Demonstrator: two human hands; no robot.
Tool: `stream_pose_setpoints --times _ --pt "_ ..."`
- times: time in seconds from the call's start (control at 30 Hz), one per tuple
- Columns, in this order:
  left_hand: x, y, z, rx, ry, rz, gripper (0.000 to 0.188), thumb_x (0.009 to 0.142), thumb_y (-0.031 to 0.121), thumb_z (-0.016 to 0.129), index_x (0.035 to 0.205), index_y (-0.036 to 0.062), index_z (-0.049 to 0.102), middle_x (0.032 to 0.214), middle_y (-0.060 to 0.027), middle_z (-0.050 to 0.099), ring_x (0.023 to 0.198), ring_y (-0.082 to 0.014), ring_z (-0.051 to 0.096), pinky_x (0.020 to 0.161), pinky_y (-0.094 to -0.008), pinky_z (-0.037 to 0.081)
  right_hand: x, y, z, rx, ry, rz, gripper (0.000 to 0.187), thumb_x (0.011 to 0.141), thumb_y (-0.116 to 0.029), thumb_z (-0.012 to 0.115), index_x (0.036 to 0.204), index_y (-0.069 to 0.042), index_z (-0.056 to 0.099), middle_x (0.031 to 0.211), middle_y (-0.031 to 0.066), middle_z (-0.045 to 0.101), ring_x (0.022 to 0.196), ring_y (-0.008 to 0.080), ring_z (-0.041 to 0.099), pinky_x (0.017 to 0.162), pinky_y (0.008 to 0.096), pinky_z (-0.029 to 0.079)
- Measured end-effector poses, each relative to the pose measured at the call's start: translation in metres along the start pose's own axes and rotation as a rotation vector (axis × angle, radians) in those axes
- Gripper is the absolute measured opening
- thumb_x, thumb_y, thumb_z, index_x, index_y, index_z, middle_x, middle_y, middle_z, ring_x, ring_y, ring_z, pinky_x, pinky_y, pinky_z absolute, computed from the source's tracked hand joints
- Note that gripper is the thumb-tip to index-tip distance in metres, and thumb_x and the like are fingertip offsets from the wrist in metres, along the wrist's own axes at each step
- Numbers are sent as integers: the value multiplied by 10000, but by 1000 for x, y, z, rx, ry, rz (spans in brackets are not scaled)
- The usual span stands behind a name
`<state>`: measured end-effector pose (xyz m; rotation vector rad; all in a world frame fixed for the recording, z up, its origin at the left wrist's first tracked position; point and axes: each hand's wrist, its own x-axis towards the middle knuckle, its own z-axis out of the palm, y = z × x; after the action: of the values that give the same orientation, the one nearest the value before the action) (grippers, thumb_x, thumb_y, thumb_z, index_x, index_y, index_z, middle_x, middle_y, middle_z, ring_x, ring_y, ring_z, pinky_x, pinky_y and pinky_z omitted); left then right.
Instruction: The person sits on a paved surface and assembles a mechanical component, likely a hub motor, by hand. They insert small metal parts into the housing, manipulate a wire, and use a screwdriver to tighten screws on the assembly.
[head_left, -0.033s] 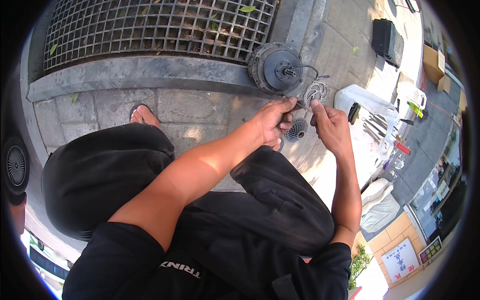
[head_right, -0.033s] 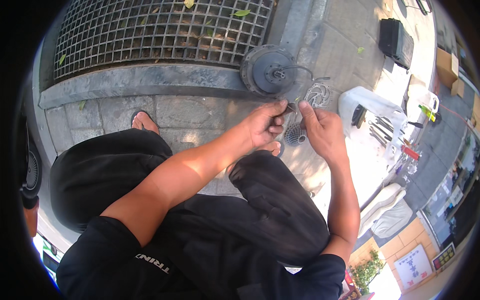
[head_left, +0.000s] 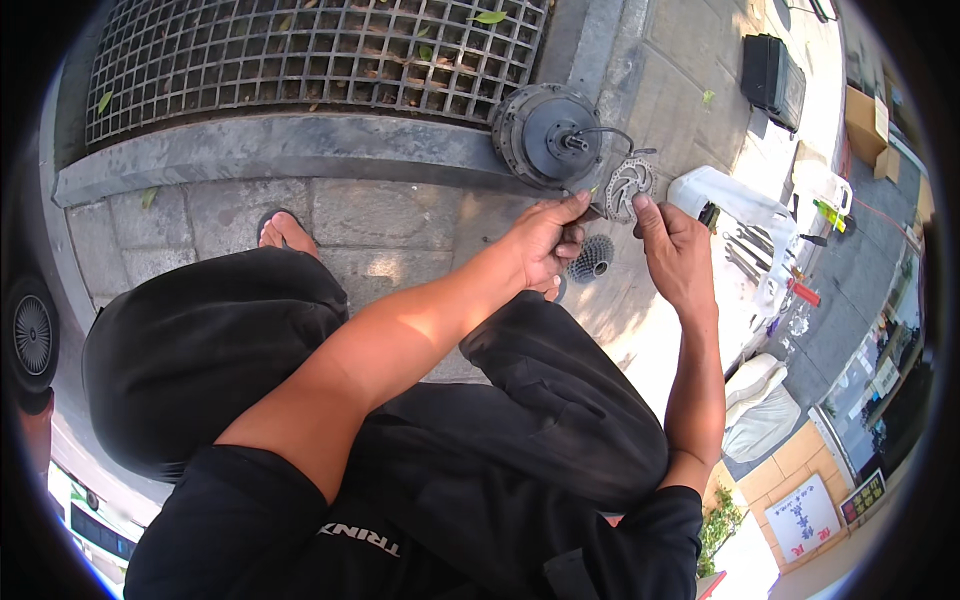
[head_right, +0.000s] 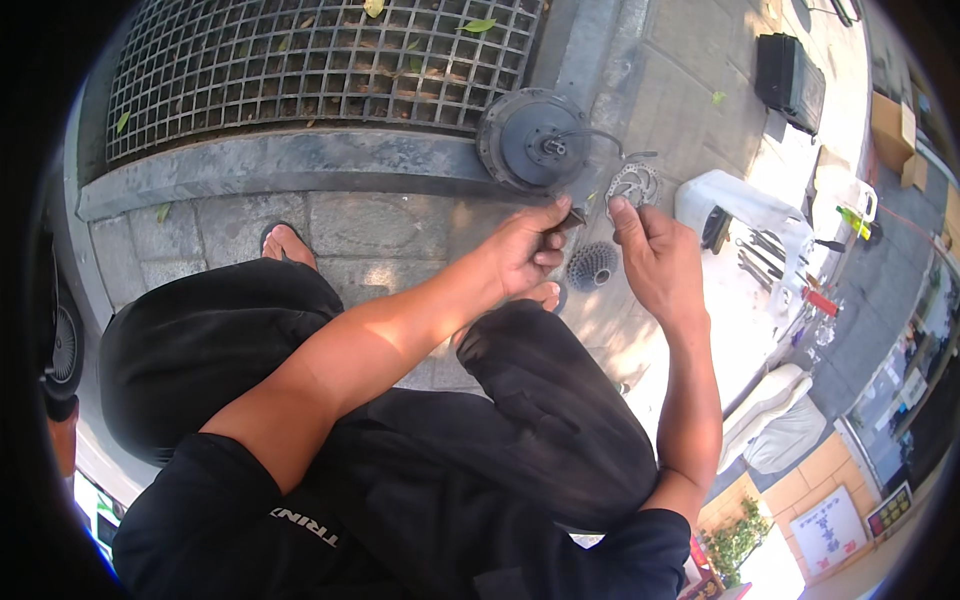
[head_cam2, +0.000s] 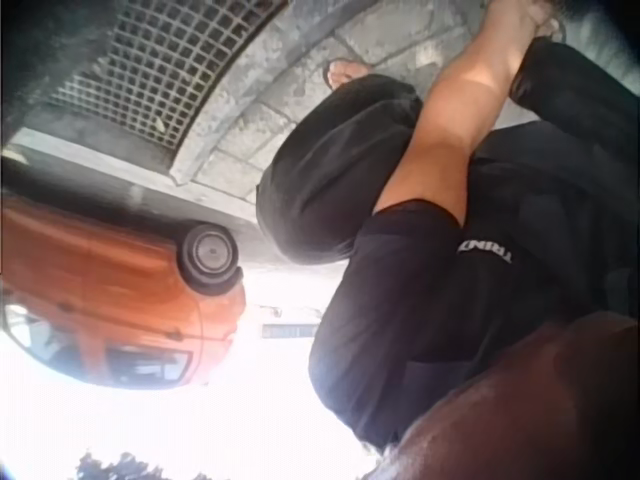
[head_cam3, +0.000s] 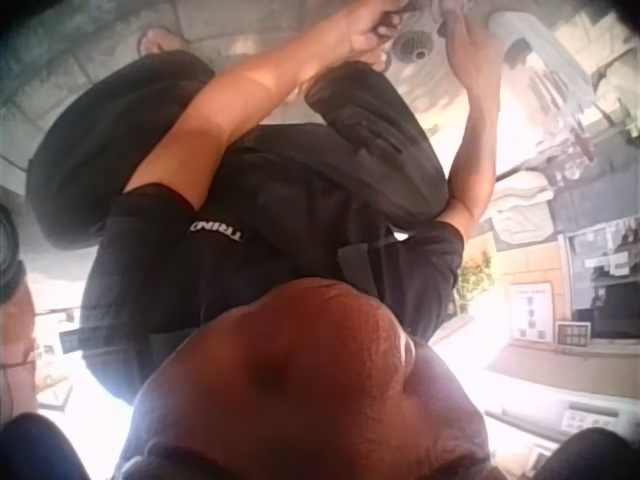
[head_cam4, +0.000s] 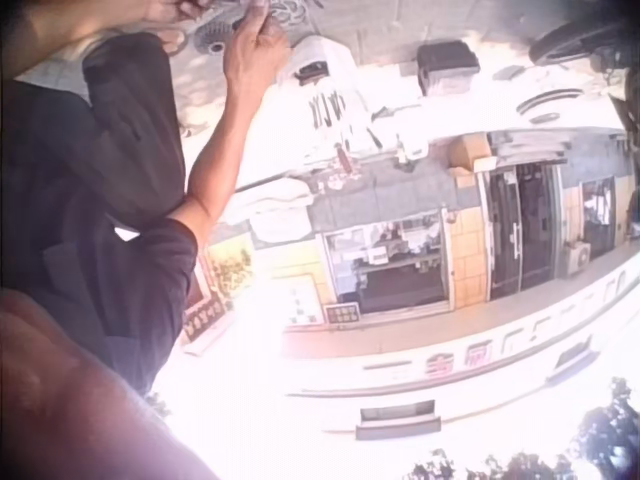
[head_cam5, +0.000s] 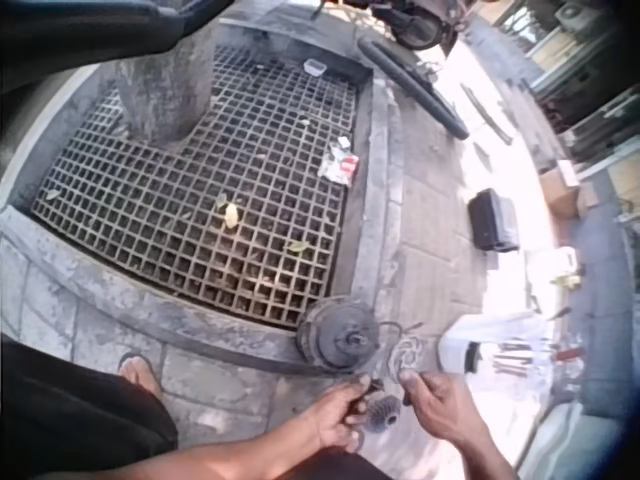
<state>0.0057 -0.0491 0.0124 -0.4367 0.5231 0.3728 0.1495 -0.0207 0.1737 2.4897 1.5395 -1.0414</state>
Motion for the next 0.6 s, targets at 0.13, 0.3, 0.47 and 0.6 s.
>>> stream_pose_setpoints --times 0.13,0.3,0.47,0.6 --pt "3 -4 10 -36 102 62 247 958 299 813 961 103 663 808 4 600 609 -57 439 454 -207 307 -5 -8 -3 -315 48 -409 239 967 -245 732 960 -7 709 850 127 696 809 348 679 700 409 538" --pt "9 -10 11 -55 149 120 251 963 271 810 944 89 639 845 -14 613 639 -86 517 439 -219 333 -5 -11 6 -588 68 -681 163 901 -174 771 875 -54 663 813 101 636 810 299 675 704 422 545" --pt "4 -5 10 -61 130 119 244 981 278 790 985 93 631 846 -14 623 628 -84 516 440 -217 336 1 -9 8 -626 29 -668 215 944 -232 754 929 -21 717 774 128 648 727 328 651 667 436 531" --pt "1 -5 13 -108 36 89 219 1021 292 740 1020 103 629 795 -5 594 606 -82 504 445 -214 337 9 9 31 -209 -35 -145 393 1047 -331 660 852 7 697 635 120 618 547 255 588 565 408 494"
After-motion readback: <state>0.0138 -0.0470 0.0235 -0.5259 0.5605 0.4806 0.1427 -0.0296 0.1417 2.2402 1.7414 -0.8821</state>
